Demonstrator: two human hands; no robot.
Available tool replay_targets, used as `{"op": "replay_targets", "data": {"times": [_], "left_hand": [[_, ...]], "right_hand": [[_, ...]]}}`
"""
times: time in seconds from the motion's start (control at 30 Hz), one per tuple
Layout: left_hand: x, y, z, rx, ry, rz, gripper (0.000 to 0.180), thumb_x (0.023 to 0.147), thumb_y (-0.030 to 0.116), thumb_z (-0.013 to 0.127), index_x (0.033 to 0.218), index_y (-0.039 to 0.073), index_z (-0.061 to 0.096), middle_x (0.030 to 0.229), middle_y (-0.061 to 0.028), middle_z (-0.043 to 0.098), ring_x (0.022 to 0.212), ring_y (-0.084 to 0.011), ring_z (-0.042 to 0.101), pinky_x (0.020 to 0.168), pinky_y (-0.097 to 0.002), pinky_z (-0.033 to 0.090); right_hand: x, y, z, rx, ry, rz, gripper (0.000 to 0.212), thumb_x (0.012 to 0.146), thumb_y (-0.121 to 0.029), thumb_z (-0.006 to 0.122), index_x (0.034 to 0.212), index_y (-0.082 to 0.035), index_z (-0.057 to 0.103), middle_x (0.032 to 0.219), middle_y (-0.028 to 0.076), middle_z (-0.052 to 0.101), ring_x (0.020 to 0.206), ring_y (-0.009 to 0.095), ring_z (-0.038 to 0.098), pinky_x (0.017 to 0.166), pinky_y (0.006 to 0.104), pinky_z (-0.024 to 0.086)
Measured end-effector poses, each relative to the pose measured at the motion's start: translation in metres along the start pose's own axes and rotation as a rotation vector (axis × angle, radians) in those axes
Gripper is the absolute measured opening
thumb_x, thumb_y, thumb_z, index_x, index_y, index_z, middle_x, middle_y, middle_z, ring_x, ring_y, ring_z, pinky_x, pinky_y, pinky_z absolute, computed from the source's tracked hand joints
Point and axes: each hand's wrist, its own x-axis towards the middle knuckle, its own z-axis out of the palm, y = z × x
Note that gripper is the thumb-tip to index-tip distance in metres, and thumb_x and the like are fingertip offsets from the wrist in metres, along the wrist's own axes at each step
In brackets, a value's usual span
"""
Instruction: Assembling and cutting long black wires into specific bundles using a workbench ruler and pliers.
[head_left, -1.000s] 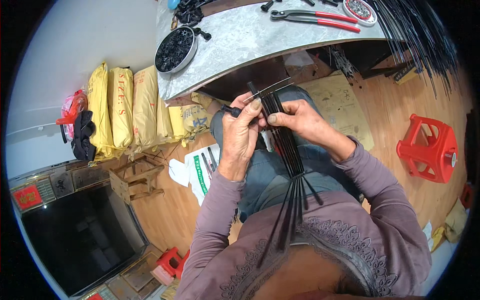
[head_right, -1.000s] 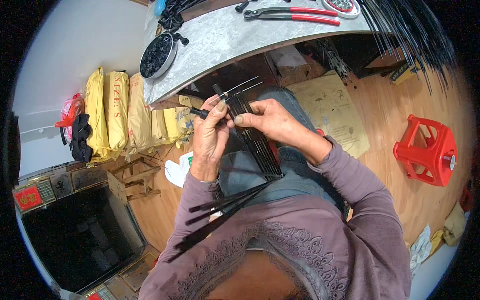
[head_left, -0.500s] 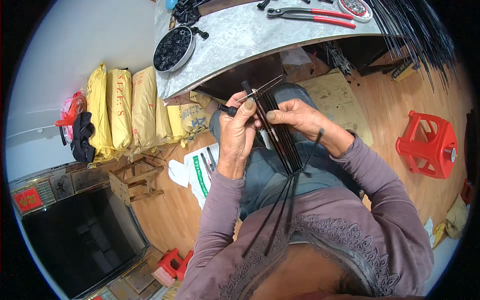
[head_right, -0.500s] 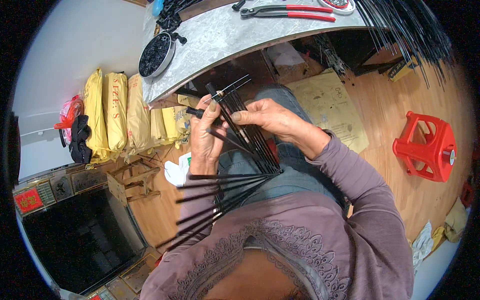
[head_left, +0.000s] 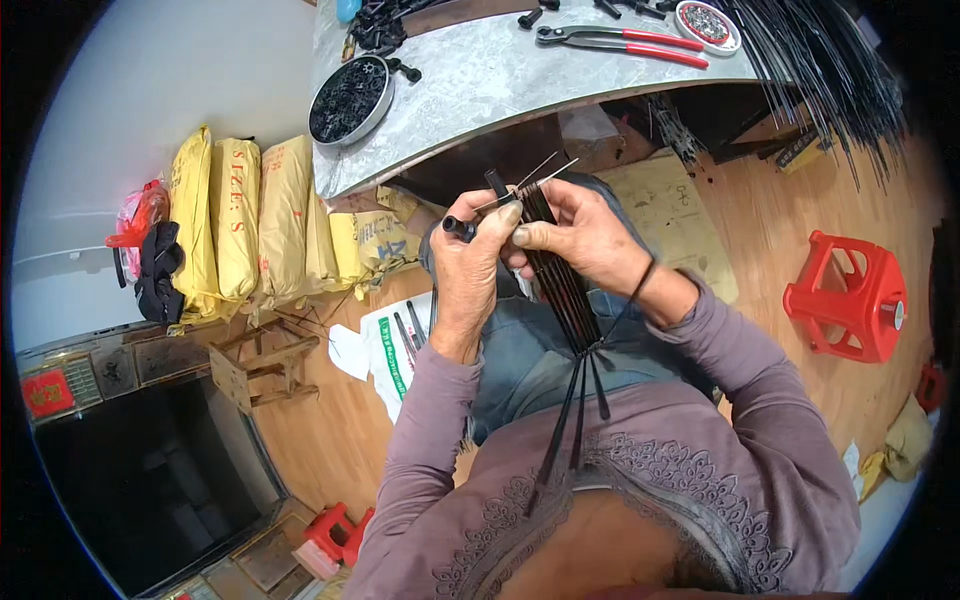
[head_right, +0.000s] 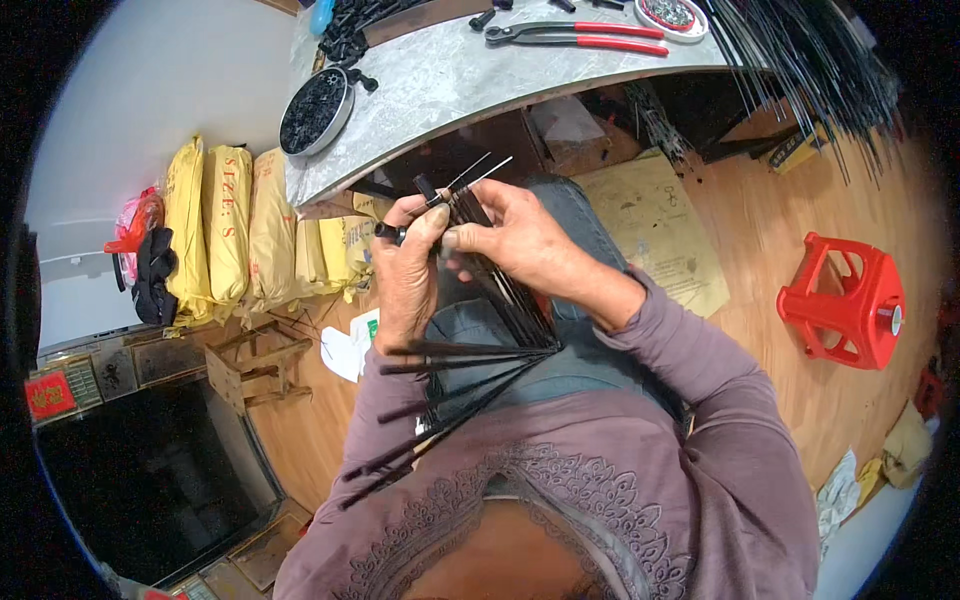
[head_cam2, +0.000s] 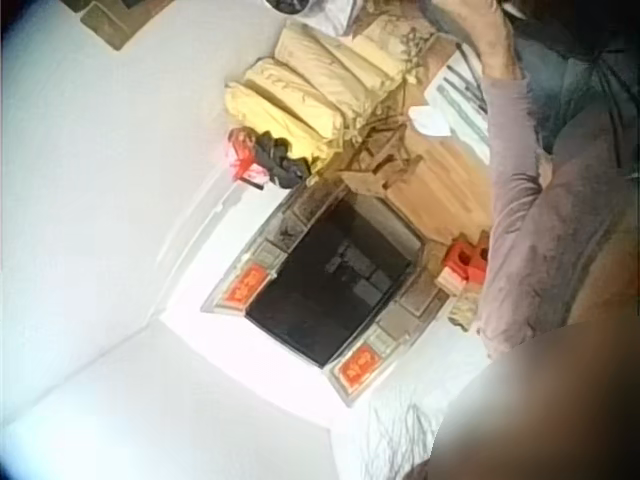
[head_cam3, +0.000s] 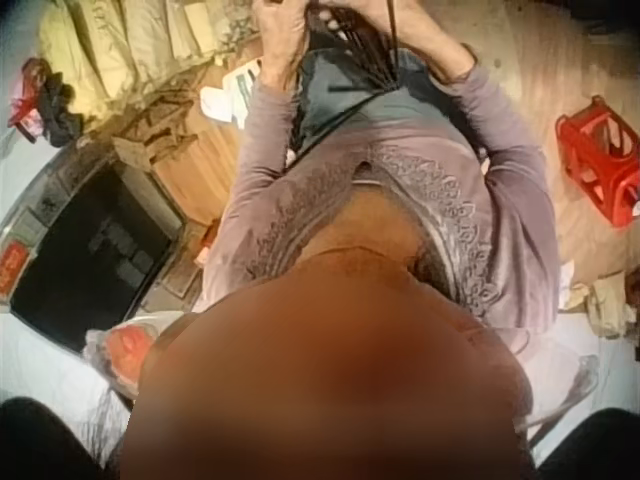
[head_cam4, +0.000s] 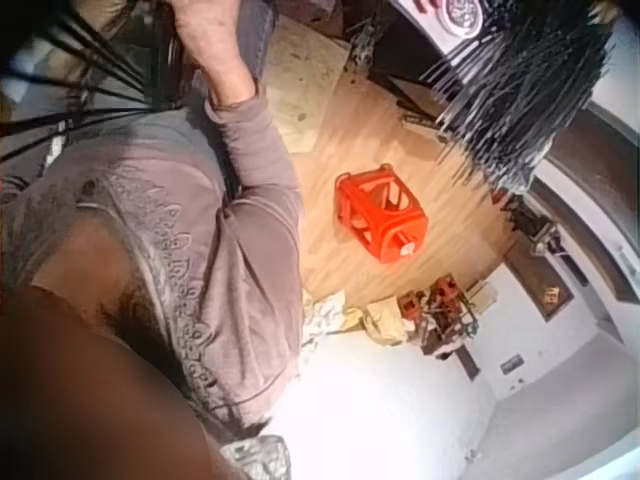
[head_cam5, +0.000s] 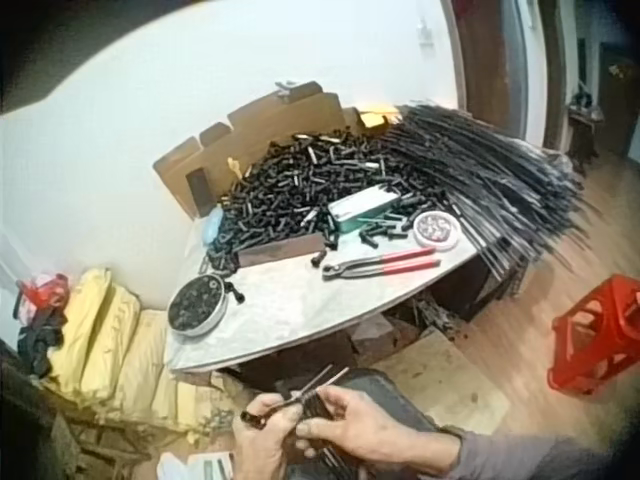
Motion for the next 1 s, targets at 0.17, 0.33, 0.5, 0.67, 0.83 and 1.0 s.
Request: {"op": "replay_targets", "data": {"times": [0.17,0.33,0.5,0.67,0.83,1.0], "left_hand": [[0.011,-0.005,-0.011,0.025,0.029,0.068,0.032,0.095,0.029,0.057,0.102,-0.002,0.06,0.074,-0.0021,0.056,0.06,-0.0069,0.049,0.053,-0.0202,0.039],[0.054,0.02,-0.021,-0.523,-0.1,-0.07,0.044,0.099,0.039,0.047,0.115,-0.001,0.054,0.092,-0.0057,0.059,0.091,-0.0197,0.057,0.081,-0.0319,0.046],[0.06,0.025,-0.012,-0.205,-0.414,-0.193,0.037,0.094,0.03,0.059,0.11,-0.003,0.061,0.093,-0.0079,0.063,0.092,-0.0175,0.06,0.085,-0.0318,0.049],[0.064,0.021,-0.017,-0.215,-0.414,-0.153,0.037,0.092,0.027,0.062,0.114,-0.002,0.058,0.091,-0.0068,0.063,0.085,-0.016,0.061,0.082,-0.0291,0.05],[0.065,0.022,-0.018,-0.142,-0.337,-0.067,0.036,0.088,0.023,0.069,0.113,0.0,0.058,0.093,-0.0075,0.064,0.087,-0.0131,0.06,0.08,-0.0266,0.049],[0.06,0.019,-0.016,-0.084,-0.277,-0.009,0.032,0.087,0.02,0.07,0.109,0.0,0.061,0.093,-0.0055,0.064,0.086,-0.0116,0.059,0.079,-0.0254,0.048]], "right_hand": [[-0.003,0.006,0.009,0.078,0.059,-0.036,0.033,0.09,-0.007,0.062,0.118,-0.001,0.047,0.084,0.006,0.062,0.066,0.011,0.062,0.057,0.0246,0.055],[-0.001,0.008,0.012,-0.021,0.081,-0.069,0.043,0.09,-0.004,0.06,0.128,-0.003,0.041,0.081,0.002,0.056,0.062,0.009,0.058,0.054,0.0239,0.054],[0.0,0.013,0.01,-0.042,0.136,-0.03,0.035,0.089,-0.008,0.061,0.121,-0.004,0.045,0.08,0.001,0.055,0.061,0.008,0.055,0.051,0.0226,0.052],[-0.001,0.01,0.011,-0.013,0.145,-0.044,0.027,0.09,-0.009,0.061,0.113,-0.004,0.049,0.08,0.002,0.055,0.06,0.008,0.055,0.05,0.0225,0.051],[0.001,0.01,0.011,0.016,0.13,-0.07,0.022,0.09,-0.011,0.061,0.107,-0.002,0.051,0.074,0.003,0.055,0.055,0.01,0.054,0.047,0.0231,0.048],[0.003,0.012,0.011,0.005,0.144,-0.063,0.02,0.09,-0.012,0.062,0.104,-0.002,0.051,0.071,0.003,0.054,0.054,0.01,0.053,0.047,0.0232,0.046]]}}
